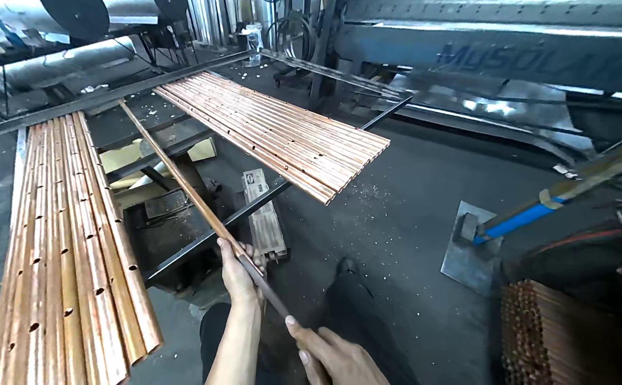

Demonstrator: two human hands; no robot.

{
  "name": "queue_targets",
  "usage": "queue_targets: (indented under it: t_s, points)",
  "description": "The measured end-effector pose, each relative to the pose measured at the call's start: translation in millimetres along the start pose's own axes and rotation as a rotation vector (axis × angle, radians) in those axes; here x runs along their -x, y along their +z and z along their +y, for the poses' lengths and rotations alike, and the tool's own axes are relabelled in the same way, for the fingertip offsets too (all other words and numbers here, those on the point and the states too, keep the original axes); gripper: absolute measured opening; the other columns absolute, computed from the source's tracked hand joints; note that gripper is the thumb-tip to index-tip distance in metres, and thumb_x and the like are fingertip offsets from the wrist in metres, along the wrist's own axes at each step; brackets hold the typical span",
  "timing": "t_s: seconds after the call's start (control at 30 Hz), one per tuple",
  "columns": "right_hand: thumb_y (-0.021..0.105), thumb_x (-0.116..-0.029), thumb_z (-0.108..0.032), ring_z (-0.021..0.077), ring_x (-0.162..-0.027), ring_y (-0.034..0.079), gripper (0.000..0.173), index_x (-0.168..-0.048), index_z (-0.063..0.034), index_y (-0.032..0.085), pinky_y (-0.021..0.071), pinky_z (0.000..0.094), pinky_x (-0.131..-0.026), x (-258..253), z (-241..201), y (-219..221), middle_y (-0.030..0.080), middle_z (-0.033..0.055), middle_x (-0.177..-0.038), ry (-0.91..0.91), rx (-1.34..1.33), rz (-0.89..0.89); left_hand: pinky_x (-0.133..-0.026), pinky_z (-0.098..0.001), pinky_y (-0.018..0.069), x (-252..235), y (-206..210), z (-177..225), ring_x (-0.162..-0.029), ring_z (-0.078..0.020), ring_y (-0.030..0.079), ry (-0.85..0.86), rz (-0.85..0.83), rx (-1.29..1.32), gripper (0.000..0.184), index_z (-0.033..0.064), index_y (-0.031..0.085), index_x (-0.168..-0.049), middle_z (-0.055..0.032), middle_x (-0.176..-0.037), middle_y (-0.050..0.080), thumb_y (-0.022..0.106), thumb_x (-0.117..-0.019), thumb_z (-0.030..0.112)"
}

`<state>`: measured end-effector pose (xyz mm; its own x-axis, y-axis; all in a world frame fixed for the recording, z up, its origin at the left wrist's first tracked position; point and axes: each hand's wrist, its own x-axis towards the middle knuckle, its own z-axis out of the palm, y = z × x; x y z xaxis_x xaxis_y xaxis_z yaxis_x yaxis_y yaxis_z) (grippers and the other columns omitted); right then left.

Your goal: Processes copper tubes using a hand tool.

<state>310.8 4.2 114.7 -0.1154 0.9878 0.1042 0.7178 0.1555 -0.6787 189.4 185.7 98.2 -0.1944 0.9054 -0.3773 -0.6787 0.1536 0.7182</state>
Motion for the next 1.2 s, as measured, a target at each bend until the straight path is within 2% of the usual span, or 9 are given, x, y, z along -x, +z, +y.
queue_targets:
  t_s: [0.13, 0.33, 0.5, 0.67, 0.77, 0.83, 1.0, 1.1, 1.2]
  points:
    - [0.049, -0.1047, -0.028, 0.0235, -0.075, 0.07, 0.044, -0.147, -0.0237, 0.058, 0.0603, 0.0428, -0.066, -47, 6, 13, 0.072, 0.0099, -0.096, -0.049, -0.026, 0.031, -0.038, -0.0247, 0.0403, 1, 4, 5, -0.041, -0.0116, 0.045, -0.001, 0.039, -0.084, 0.057, 0.0125, 0.049, -0.081, 0.0, -0.055, 0.045, 0.025, -0.1098, 0.056]
    - [0.052, -0.1048, -0.024, 0.026, -0.068, 0.069, 0.042, -0.146, -0.0247, 0.061, 0.0589, 0.0432, -0.059, 3, -2, 1, 0.07, 0.0139, -0.092, 0.009, 0.007, -0.002, -0.04, -0.026, 0.0437, 3, 2, 15, -0.044, -0.0122, 0.047, -0.136, 0.043, -0.087, 0.058, 0.0137, 0.048, -0.087, -0.0004, -0.06, 0.047, 0.021, -0.1078, 0.061]
    - [0.049, -0.104, -0.027, 0.0254, -0.073, 0.069, 0.046, -0.15, -0.0251, 0.056, 0.0593, 0.0437, -0.063, -43, 5, 13, 0.07, 0.0116, -0.093, -0.049, -0.016, 0.02, -0.039, -0.0258, 0.0404, 6, 8, 15, -0.043, -0.0122, 0.045, -0.108, 0.076, -0.052, 0.055, 0.0149, 0.047, -0.083, 0.0004, -0.057, 0.045, 0.022, -0.1096, 0.056]
    - [0.053, -0.1043, -0.023, 0.0287, -0.067, 0.069, 0.043, -0.147, -0.025, 0.06, 0.0586, 0.0451, -0.059, 12, -2, -2, 0.07, 0.016, -0.09, 0.019, -0.015, -0.008, -0.038, -0.0263, 0.0417, 9, 2, 12, -0.04, -0.0121, 0.044, -0.143, -0.004, -0.003, 0.062, 0.0146, 0.047, -0.082, 0.0015, -0.055, 0.044, 0.014, -0.108, 0.06]
    - [0.05, -0.1046, -0.026, 0.0273, -0.069, 0.069, 0.044, -0.148, -0.0258, 0.057, 0.0582, 0.0449, -0.058, -15, 4, 7, 0.069, 0.013, -0.089, -0.037, -0.021, 0.006, -0.038, -0.0245, 0.04, 11, 2, 9, -0.041, -0.0106, 0.044, -0.134, -0.017, 0.013, 0.061, 0.0159, 0.045, -0.079, 0.0028, -0.054, 0.043, 0.012, -0.1083, 0.058]
    - [0.048, -0.1045, -0.025, 0.0292, -0.076, 0.07, 0.047, -0.152, -0.0259, 0.053, 0.0587, 0.0469, -0.064, -34, 0, 6, 0.069, 0.0145, -0.095, -0.027, -0.046, -0.042, -0.038, -0.0241, 0.0394, 12, 6, 11, -0.04, -0.0101, 0.044, -0.126, -0.01, 0.012, 0.062, 0.0163, 0.044, -0.077, 0.0033, -0.053, 0.042, 0.012, -0.1083, 0.059]
    - [0.053, -0.1046, -0.024, 0.0294, -0.068, 0.07, 0.043, -0.147, -0.0257, 0.059, 0.0591, 0.0455, -0.059, 19, -6, -1, 0.07, 0.0168, -0.092, 0.017, -0.013, 0.005, -0.036, -0.0234, 0.0405, 12, 3, 7, -0.038, -0.0094, 0.044, -0.088, -0.064, 0.058, 0.065, 0.015, 0.045, -0.079, 0.0029, -0.052, 0.044, 0.011, -0.1076, 0.061]
    - [0.051, -0.1045, -0.026, 0.0279, -0.07, 0.069, 0.044, -0.148, -0.0262, 0.057, 0.0582, 0.0452, -0.059, -9, 0, 3, 0.069, 0.014, -0.092, -0.013, -0.013, -0.006, -0.037, -0.0235, 0.0398, 12, 5, 5, -0.039, -0.0098, 0.043, -0.079, -0.007, 0.011, 0.062, 0.0146, 0.045, -0.079, 0.0025, -0.053, 0.043, 0.012, -0.1087, 0.059]
    - [0.048, -0.1052, -0.027, 0.0292, -0.078, 0.07, 0.047, -0.152, -0.0272, 0.052, 0.0591, 0.0469, -0.067, -37, -2, 5, 0.069, 0.0147, -0.097, 0.003, -0.041, -0.057, -0.038, -0.0257, 0.0402, 13, 8, 10, -0.041, -0.0121, 0.045, -0.064, 0.036, -0.035, 0.061, 0.015, 0.046, -0.079, 0.0016, -0.053, 0.043, 0.015, -0.109, 0.058]
